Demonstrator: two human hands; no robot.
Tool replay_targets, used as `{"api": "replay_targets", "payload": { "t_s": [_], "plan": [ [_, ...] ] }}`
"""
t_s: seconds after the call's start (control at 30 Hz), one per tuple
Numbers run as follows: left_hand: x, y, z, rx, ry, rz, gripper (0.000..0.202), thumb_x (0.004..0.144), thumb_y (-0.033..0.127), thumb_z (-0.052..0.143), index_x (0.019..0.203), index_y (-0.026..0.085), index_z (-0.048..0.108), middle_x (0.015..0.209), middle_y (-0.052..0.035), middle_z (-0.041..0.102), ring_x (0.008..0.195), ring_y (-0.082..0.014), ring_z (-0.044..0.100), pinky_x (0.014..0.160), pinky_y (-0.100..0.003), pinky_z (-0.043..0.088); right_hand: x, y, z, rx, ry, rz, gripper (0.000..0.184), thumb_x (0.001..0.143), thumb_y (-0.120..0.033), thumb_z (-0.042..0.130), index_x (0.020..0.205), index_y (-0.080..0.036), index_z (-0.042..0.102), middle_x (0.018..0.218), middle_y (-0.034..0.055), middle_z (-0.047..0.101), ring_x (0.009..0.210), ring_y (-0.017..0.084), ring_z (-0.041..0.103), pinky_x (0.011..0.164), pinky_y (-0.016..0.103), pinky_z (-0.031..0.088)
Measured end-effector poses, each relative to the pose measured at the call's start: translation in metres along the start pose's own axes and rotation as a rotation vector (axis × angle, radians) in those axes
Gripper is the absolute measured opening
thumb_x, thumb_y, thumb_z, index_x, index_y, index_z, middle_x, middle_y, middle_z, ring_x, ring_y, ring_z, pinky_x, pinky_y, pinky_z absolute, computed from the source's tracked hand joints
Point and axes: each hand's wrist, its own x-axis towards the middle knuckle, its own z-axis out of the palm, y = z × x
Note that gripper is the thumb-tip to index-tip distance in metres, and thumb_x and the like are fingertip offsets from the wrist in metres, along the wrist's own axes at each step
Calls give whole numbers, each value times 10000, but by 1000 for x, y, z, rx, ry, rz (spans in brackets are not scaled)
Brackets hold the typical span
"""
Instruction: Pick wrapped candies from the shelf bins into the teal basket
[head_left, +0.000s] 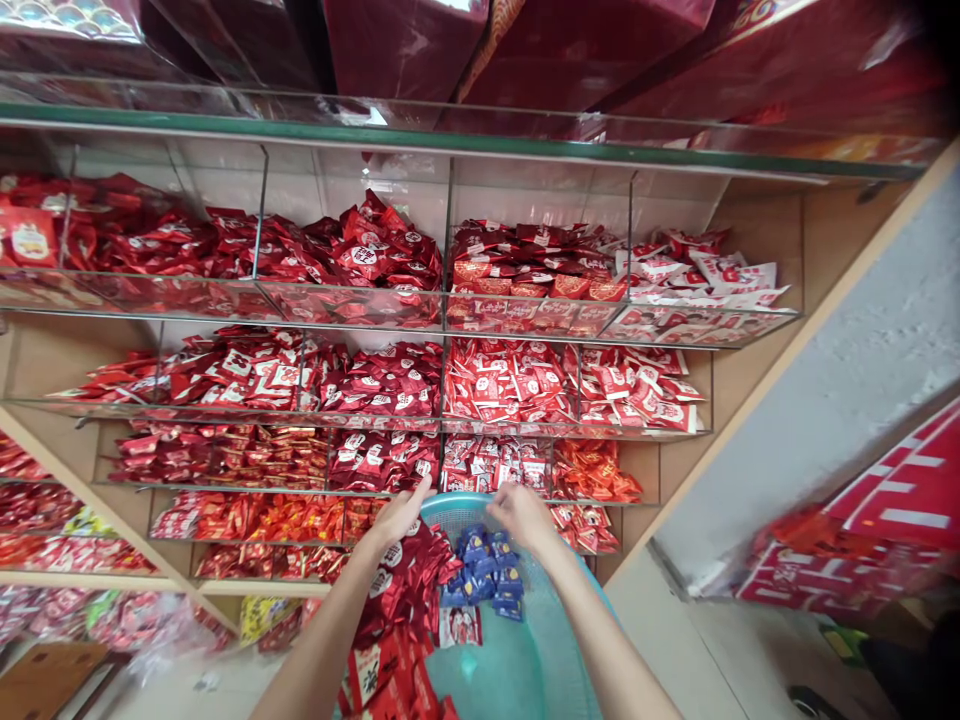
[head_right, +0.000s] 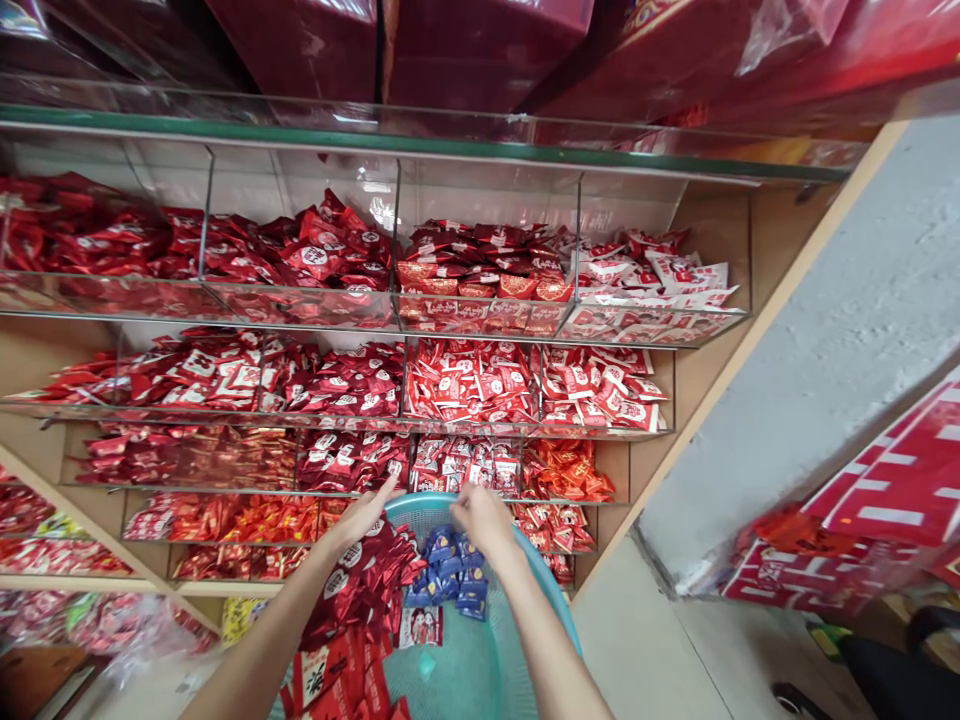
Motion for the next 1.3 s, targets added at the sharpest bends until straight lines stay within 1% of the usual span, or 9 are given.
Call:
{"api": "replay_targets", "payload": {
  "t_s": [0.07, 0.1, 0.17, 0.37, 0.67, 0.87, 1.0, 1.1, 1.3],
  "plan": [
    [2, -2, 1, -37, -25, 16, 710, 772, 688, 134, 1138, 289, 594, 1226, 11, 544, 1168, -255, 465, 967, -334, 329, 6, 25, -9, -5, 175, 73, 315, 861, -285, 352, 1070, -183, 565, 1002, 88, 616, 911, 174, 577, 723, 250, 411],
    [3, -3, 1, -48, -32, 17, 715, 768, 693, 138, 1143, 285, 591, 1230, 6, 541, 1168, -262, 463, 969, -343, 326, 8, 38, -9, 3, 299, 101, 310, 844, -264, 383, 1092, -187, 552, 1054, 95, 583, 936, 179, 565, 736, 247, 406],
    [4, -4, 1, -50, -35, 8, 723, 763, 699, 143, 1145, 278, 590, 1232, -1, 540, 1164, -268, 465, 968, -350, 325, 12, 59, -1, 27, 425, 109, 313, 804, -237, 449, 1093, -192, 560, 1098, 94, 542, 955, 185, 552, 753, 242, 404],
    [2, -1, -1, -55, -28, -3, 706, 757, 705, 151, 1118, 305, 606, 1211, 3, 561, 1154, -286, 471, 941, -366, 348, 20, 80, 21, 82, 414, 26, 248, 810, -197, 438, 941, -204, 649, 991, 61, 606, 930, 175, 558, 772, 237, 400],
    [4, -4, 0, -53, -32, 7, 698, 769, 685, 159, 1136, 284, 597, 1227, 6, 544, 1164, -273, 464, 947, -349, 348, 19, 81, -2, 206, 467, -21, 244, 809, -205, 440, 884, -184, 671, 933, 68, 637, 823, 157, 588, 747, 237, 416],
    [6, -7, 2, -78, -38, 18, 665, 778, 676, 162, 1116, 310, 603, 1220, 14, 554, 1179, -269, 449, 986, -370, 303, 19, 82, -10, 594, 574, -18, 309, 779, -392, 485, 855, -146, 656, 849, 83, 655, 764, 177, 587, 724, 283, 434],
    [6, -8, 2, -64, -36, 25, 706, 774, 685, 143, 1135, 281, 595, 1239, -3, 537, 1183, -262, 445, 983, -348, 308, 18, 73, -7, 1015, 495, 90, 441, 658, -545, 581, 817, -137, 631, 664, 20, 618, 567, 129, 530, 551, 248, 414],
    [6, -8, 2, -55, -41, 33, 726, 771, 695, 116, 1141, 287, 588, 1238, 9, 536, 1183, -245, 450, 986, -336, 306, 14, 64, -6, 1239, 372, 113, 431, 594, -539, 648, 768, -145, 622, 571, -27, 556, 507, 97, 486, 480, 215, 366],
    [5, -7, 2, -53, -51, 36, 732, 767, 704, 123, 1150, 284, 584, 1209, 6, 560, 1184, -245, 449, 987, -330, 303, 7, 51, -4, 1330, 116, 70, 344, 636, -463, 657, 769, -151, 598, 604, -38, 559, 515, 63, 496, 487, 179, 382]
  ]
}}
